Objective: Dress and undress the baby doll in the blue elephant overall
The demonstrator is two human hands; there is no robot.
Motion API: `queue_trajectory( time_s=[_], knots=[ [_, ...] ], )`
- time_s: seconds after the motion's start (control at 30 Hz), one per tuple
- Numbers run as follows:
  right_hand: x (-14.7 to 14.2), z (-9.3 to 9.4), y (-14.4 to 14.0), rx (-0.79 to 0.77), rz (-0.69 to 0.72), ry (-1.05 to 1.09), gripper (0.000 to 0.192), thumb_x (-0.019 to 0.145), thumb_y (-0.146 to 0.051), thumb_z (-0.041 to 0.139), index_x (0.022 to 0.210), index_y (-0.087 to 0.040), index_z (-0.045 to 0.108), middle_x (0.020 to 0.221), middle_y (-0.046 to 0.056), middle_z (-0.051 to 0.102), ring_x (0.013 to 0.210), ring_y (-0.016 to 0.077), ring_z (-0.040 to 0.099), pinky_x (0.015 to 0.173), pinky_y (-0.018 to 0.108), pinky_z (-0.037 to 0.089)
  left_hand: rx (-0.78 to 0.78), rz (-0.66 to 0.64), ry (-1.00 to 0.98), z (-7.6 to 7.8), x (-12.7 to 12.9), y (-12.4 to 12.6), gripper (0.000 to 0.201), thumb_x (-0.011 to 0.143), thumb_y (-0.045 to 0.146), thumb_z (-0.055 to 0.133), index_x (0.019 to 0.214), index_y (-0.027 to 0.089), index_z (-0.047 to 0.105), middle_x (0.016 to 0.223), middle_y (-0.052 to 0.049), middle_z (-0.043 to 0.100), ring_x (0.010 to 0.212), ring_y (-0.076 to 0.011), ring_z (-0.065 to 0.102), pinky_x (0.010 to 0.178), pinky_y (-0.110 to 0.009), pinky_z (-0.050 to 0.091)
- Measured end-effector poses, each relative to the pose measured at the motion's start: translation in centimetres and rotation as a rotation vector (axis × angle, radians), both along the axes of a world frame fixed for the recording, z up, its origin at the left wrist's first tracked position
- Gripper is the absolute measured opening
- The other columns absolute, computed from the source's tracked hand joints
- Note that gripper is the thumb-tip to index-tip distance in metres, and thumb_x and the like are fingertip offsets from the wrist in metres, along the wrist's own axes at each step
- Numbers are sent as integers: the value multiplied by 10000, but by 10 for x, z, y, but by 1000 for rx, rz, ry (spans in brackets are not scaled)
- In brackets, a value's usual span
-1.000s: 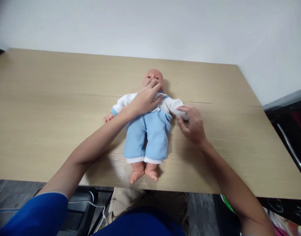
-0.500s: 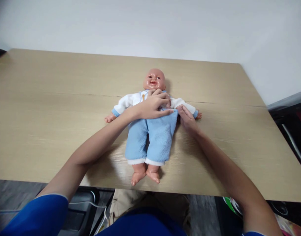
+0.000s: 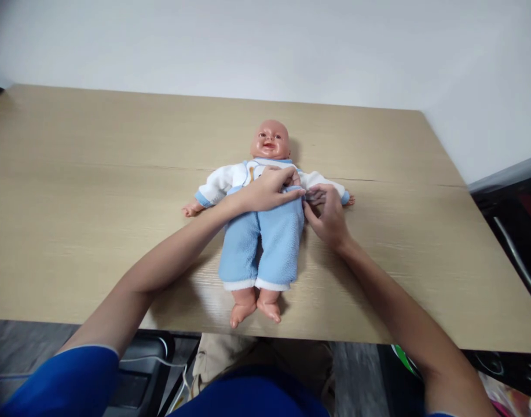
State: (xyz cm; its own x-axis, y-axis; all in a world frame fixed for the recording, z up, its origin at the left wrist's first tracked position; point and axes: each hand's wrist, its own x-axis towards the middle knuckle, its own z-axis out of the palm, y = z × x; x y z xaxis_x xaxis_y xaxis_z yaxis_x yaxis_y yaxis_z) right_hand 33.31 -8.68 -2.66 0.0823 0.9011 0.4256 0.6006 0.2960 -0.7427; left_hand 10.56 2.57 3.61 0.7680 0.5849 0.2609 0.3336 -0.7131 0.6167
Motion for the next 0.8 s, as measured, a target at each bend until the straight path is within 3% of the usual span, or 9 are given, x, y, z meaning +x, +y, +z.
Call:
queue_trajectory(
  time_s=[0.07, 0.13, 0.27, 0.37, 0.47, 0.53, 0.6, 0.7, 0.8],
  knots=[
    [15, 4, 2, 91, -80, -195, 401, 1102, -570, 764, 1381, -298, 669, 1398, 198, 766, 1341, 431, 730, 1239, 691, 600, -25, 7, -55, -1, 0, -1, 274, 1159, 487, 614, 1211, 223, 667, 1050, -89, 789, 987, -290, 746, 1031, -450, 539],
    [33, 8, 7, 133, -81, -354, 492, 1072, -544, 784, 1466, -264, 692, 1503, 227, 771, 1473, 488, 694, 1347, 777, 492, -35, 20, -99, -1, 0, -2, 264, 1170, 460, 601, 1263, 220, 663, 1078, -97, 784, 980, -282, 738, 966, -432, 550],
    [74, 11, 17, 58, 44, -468, 785, 1004, -619, 832, 1668, -235, 667, 1701, 238, 731, 1617, 519, 652, 1383, 765, 484, 95, 66, -113, 0, 1, -6, 245, 1173, 486, 648, 1194, 242, 666, 1209, -140, 777, 1157, -334, 712, 1121, -500, 550],
    [98, 10, 19, 5, 111, -474, 775, 1004, -644, 842, 1642, -220, 726, 1608, 241, 807, 1500, 504, 748, 1319, 725, 557, 209, 96, -90, 2, 1, -10, 274, 1169, 507, 675, 1213, 237, 686, 1371, -186, 747, 1321, -392, 649, 1260, -572, 495],
    [110, 10, 18, 18, 109, -428, 672, 1007, -663, 872, 1519, -231, 812, 1402, 222, 891, 1240, 438, 854, 1098, 623, 684, 233, 78, -49, 5, 0, -15, 302, 1157, 496, 698, 1304, 231, 696, 1490, -195, 722, 1397, -407, 623, 1307, -581, 483],
    [110, 13, 17, 87, 63, -368, 646, 973, -696, 927, 1427, -244, 846, 1312, 216, 909, 1108, 391, 870, 942, 539, 712, 232, 56, -18, 6, 1, -16, 336, 1133, 465, 728, 1370, 230, 687, 1548, -184, 714, 1431, -401, 625, 1325, -566, 486],
    [104, 17, 14, 179, 3, -300, 654, 913, -714, 1002, 1358, -260, 851, 1254, 199, 916, 1050, 369, 873, 903, 511, 716, 225, 55, 20, 7, 4, -16, 415, 1096, 433, 765, 1441, 223, 668, 1592, -178, 710, 1458, -398, 634, 1324, -555, 495],
    [82, 20, 10, 271, -48, -165, 736, 814, -711, 1103, 1365, -319, 814, 1278, 141, 902, 1112, 381, 880, 1011, 556, 735, 206, 101, 119, 9, 10, -16, 560, 1052, 426, 806, 1533, 194, 637, 1604, -198, 716, 1489, -424, 648, 1289, -567, 515],
    [57, 13, 8, 242, -10, 83, 863, 767, -716, 1138, 1454, -367, 751, 1424, 110, 839, 1279, 387, 862, 1119, 566, 743, 219, 160, 189, 10, 16, -18, 635, 1031, 409, 816, 1584, 159, 633, 1605, -222, 719, 1503, -449, 653, 1279, -588, 515]
  ],
)
